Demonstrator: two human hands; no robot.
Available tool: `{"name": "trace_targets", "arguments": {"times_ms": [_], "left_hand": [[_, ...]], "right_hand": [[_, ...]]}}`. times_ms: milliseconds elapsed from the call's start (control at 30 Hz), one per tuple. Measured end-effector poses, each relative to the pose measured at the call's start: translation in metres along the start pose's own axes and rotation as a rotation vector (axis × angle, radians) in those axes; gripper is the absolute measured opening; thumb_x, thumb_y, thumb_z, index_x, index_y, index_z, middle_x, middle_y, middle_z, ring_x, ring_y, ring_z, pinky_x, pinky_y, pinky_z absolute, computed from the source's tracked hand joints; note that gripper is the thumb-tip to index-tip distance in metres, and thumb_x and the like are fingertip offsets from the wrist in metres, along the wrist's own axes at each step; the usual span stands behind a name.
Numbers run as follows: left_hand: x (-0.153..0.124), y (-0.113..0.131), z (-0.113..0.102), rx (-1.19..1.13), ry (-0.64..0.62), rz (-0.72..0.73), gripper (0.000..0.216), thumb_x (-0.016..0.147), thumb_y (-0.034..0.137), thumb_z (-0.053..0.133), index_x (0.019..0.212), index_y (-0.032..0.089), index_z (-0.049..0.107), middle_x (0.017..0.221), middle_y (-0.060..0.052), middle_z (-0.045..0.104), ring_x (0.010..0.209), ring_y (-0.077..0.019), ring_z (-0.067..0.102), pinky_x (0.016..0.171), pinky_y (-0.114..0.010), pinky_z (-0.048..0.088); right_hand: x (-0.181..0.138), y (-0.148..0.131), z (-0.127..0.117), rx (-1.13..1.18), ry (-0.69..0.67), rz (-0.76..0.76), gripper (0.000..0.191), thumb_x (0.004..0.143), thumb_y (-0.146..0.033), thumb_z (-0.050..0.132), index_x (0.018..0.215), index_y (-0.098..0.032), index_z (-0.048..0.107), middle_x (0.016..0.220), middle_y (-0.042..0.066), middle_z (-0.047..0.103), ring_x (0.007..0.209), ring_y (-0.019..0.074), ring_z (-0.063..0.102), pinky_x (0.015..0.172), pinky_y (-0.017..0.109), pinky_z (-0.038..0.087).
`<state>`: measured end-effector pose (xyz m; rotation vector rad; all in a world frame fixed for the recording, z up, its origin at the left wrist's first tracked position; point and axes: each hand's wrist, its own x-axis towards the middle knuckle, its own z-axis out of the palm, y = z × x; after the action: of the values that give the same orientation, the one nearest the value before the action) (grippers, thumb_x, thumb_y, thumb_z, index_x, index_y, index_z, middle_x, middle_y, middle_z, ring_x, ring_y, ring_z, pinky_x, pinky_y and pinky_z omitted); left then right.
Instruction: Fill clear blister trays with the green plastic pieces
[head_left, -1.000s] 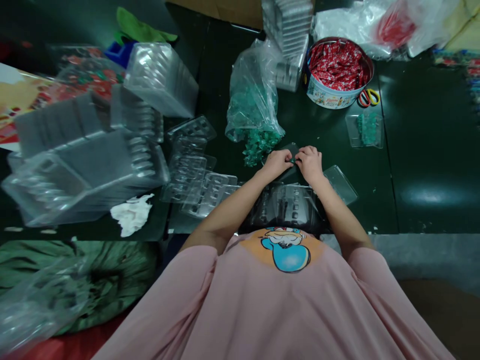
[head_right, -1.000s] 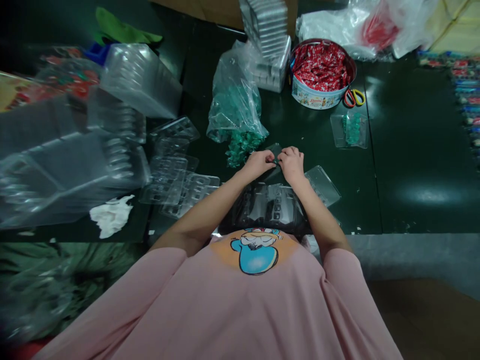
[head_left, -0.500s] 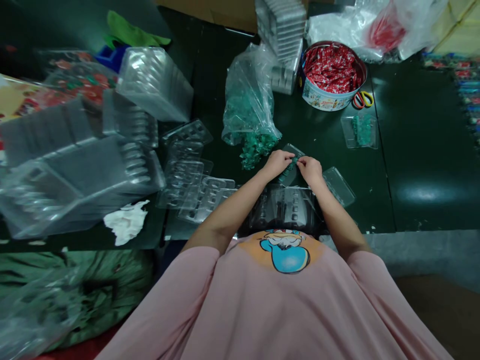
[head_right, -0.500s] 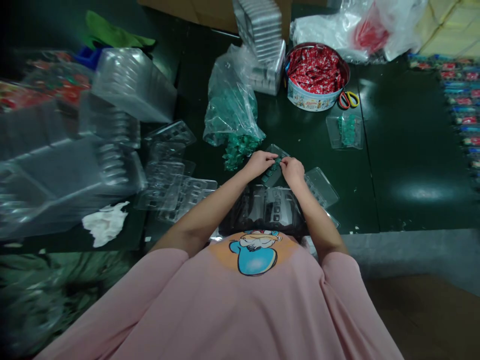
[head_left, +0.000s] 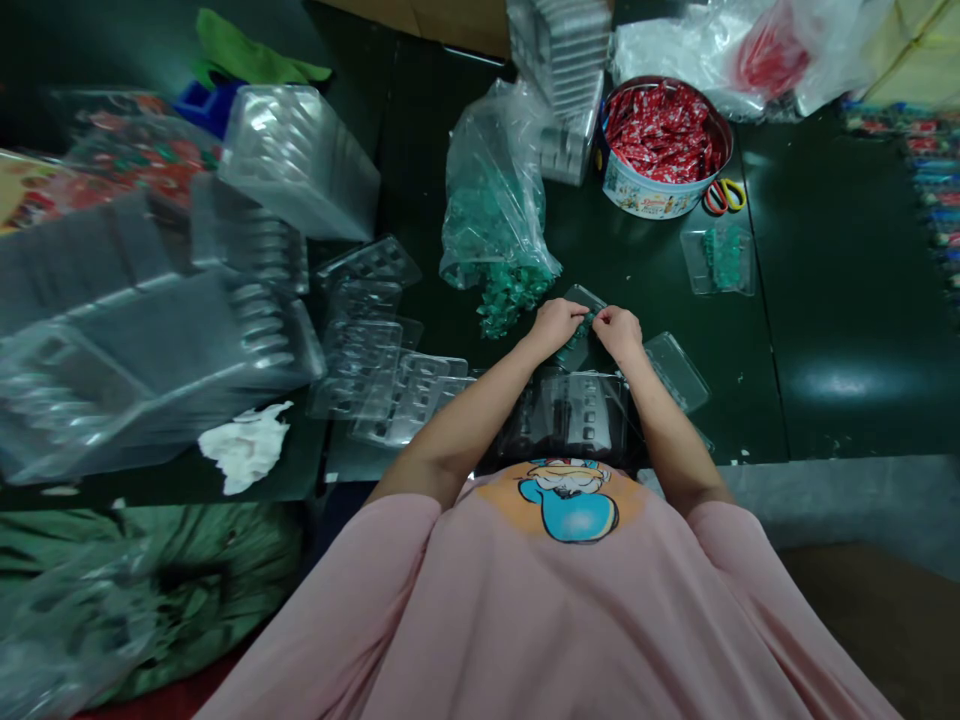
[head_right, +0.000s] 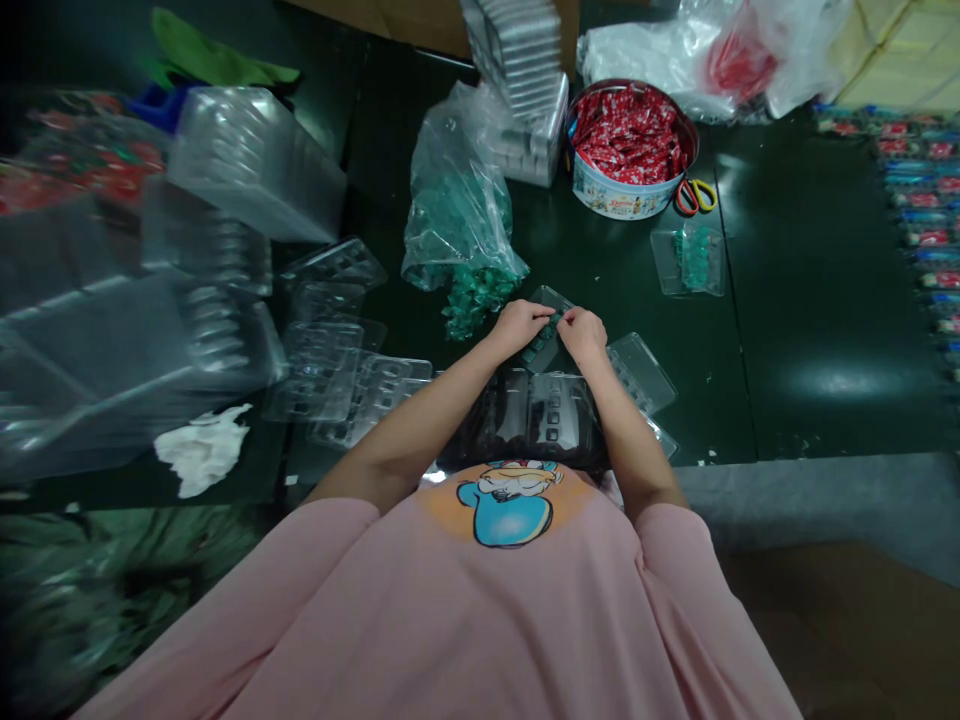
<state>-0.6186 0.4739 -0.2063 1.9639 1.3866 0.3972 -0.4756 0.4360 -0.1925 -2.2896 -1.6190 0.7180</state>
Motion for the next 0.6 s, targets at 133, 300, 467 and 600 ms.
{"name": "trace_targets", "arguments": {"times_ms": [133, 300, 467, 600], "left_hand": [[0.001, 0.000, 0.001, 0.013, -0.003, -0.005, 0.026, 0.083, 0.018, 0.060, 0.100, 0.025, 0.078, 0.105, -0.003, 0.076, 0.108, -0.0247, 0.066, 0.096, -0.034, 0.049], [0.000, 0.003, 0.001, 0.043, -0.006, -0.012, 0.023, 0.084, 0.022, 0.059, 0.096, 0.024, 0.079, 0.102, -0.004, 0.076, 0.104, -0.0237, 0.067, 0.093, -0.032, 0.049], [0.000, 0.007, 0.003, 0.126, -0.005, -0.009, 0.025, 0.085, 0.020, 0.055, 0.094, 0.019, 0.078, 0.098, -0.009, 0.076, 0.098, -0.0256, 0.067, 0.090, -0.034, 0.049], [0.001, 0.005, 0.003, 0.148, 0.000, -0.007, 0.025, 0.084, 0.020, 0.054, 0.092, 0.019, 0.077, 0.095, -0.009, 0.075, 0.095, -0.0235, 0.067, 0.089, -0.031, 0.048]], "right_hand": [[0.000, 0.002, 0.000, -0.065, -0.011, -0.041, 0.022, 0.084, -0.023, 0.051, 0.091, -0.022, 0.072, 0.089, 0.008, 0.073, 0.088, 0.0240, 0.067, 0.078, 0.031, 0.049], [-0.002, 0.007, 0.010, -0.154, 0.043, -0.112, 0.022, 0.086, -0.020, 0.050, 0.095, -0.018, 0.069, 0.094, 0.013, 0.072, 0.088, 0.0251, 0.067, 0.078, 0.032, 0.049], [-0.008, 0.007, 0.016, -0.167, 0.111, -0.146, 0.021, 0.088, -0.020, 0.048, 0.094, -0.018, 0.068, 0.098, 0.014, 0.070, 0.092, 0.0265, 0.065, 0.078, 0.033, 0.049], [-0.009, 0.007, 0.010, -0.138, 0.073, -0.106, 0.021, 0.088, -0.022, 0.048, 0.092, -0.021, 0.069, 0.097, 0.012, 0.070, 0.090, 0.0254, 0.065, 0.078, 0.033, 0.049]]}}
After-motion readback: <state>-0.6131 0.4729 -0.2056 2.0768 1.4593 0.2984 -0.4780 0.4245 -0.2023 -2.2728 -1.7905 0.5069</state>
